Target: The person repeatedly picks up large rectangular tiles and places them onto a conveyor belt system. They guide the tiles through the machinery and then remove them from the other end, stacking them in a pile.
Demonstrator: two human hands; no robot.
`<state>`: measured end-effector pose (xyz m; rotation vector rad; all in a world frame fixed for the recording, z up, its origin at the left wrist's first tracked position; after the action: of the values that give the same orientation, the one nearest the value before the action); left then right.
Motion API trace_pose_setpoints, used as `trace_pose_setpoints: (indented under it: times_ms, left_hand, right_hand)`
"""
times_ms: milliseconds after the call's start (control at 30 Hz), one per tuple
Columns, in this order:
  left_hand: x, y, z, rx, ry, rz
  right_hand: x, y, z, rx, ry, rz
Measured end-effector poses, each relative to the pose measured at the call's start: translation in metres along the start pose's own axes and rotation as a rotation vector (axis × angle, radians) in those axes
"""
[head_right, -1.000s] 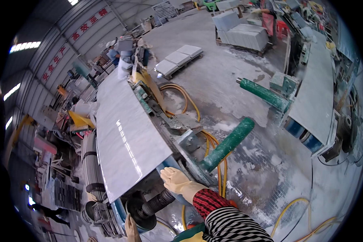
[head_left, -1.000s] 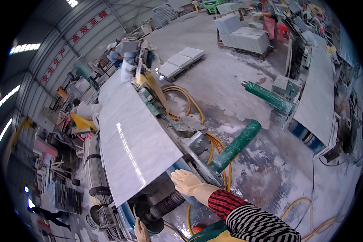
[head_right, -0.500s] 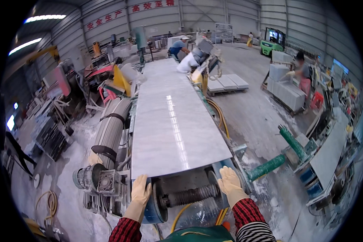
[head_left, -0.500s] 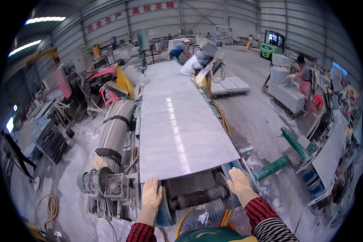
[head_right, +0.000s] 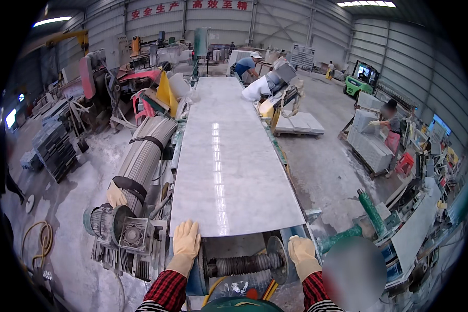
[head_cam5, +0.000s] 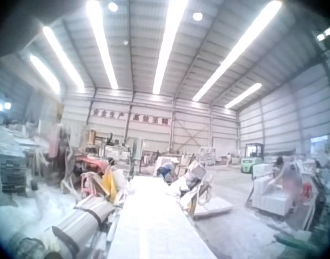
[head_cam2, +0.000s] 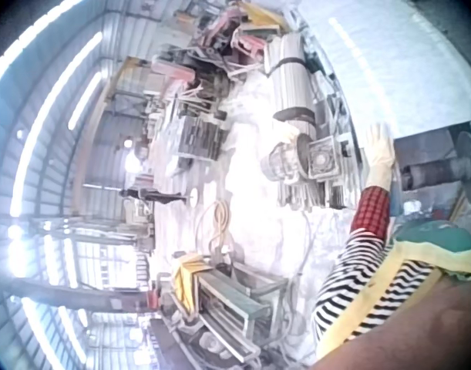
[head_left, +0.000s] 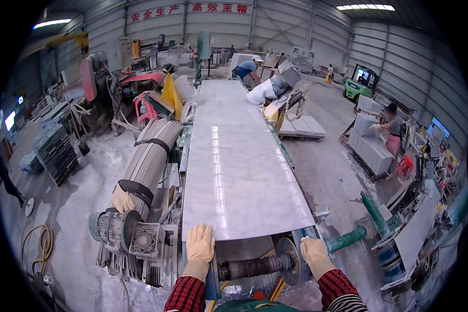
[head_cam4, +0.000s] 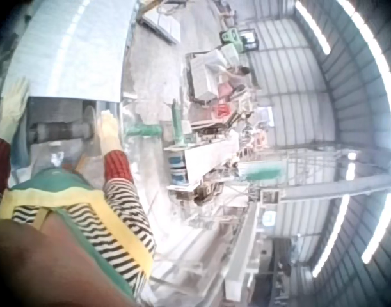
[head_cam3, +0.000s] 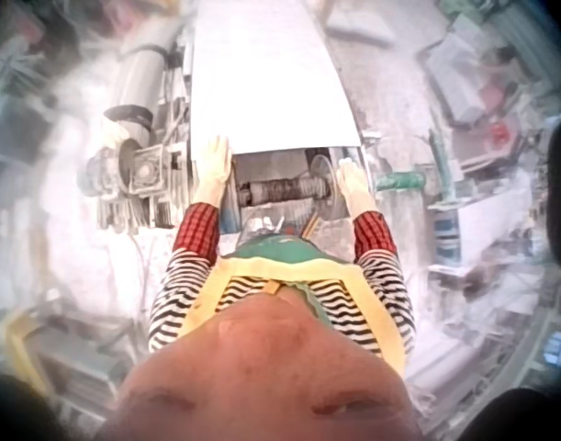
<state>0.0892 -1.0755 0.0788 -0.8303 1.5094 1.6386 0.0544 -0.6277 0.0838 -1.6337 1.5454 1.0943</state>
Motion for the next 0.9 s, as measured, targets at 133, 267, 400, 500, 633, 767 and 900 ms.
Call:
trace_pose_setpoints:
  times_ms: [133, 267, 400, 500, 633, 767, 900]
  left_hand:
    - [0.002, 0.002, -0.002, -0.025, 0.006, -0.053]
    - [-0.002, 0.002, 0.001, -0.038, 0.038, -0.082]
    - [-0.004, 0.006, 0.010, -0.024, 0.040, -0.112]
    - [-0.011, 0.001, 0.003, -0.019, 0.051, -0.201]
    - [-0.012, 0.010, 0.012, -0.006, 0.054, -0.199]
    - [-0.014, 0.010, 0.014, 0.010, 0.059, -0.169]
    - [-0.012, 0.011, 0.016, -0.010, 0.044, -0.191]
  right_hand:
    - [-0.023, 0.043, -0.024, -0.256, -0.133, 0.113]
    - [-0.030, 0.079, -0.039, -0.514, -0.029, 0.277]
    - [0.005, 0.103, 0.005, -0.506, -0.019, 0.282]
    - [0.014, 0.097, 0.002, -0.446, 0.084, 0.252]
    - [0.003, 0.099, -0.004, -0.416, 0.088, 0.227]
    - [-0.001, 0.100, -0.003, -0.412, 0.119, 0.208]
    - [0.003, 0.100, 0.004, -0.429, 0.105, 0.248]
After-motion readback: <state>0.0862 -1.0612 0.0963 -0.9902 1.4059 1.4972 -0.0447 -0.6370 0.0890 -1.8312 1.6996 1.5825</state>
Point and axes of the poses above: each hand's wrist, its own y-axis towards the middle knuckle, its own x-axis out of the palm, z = x × y, the point moved 4 cm from there along y, towards the middle knuckle, and after that the axes turned 11 degrees about y, right-handed, at the moved point
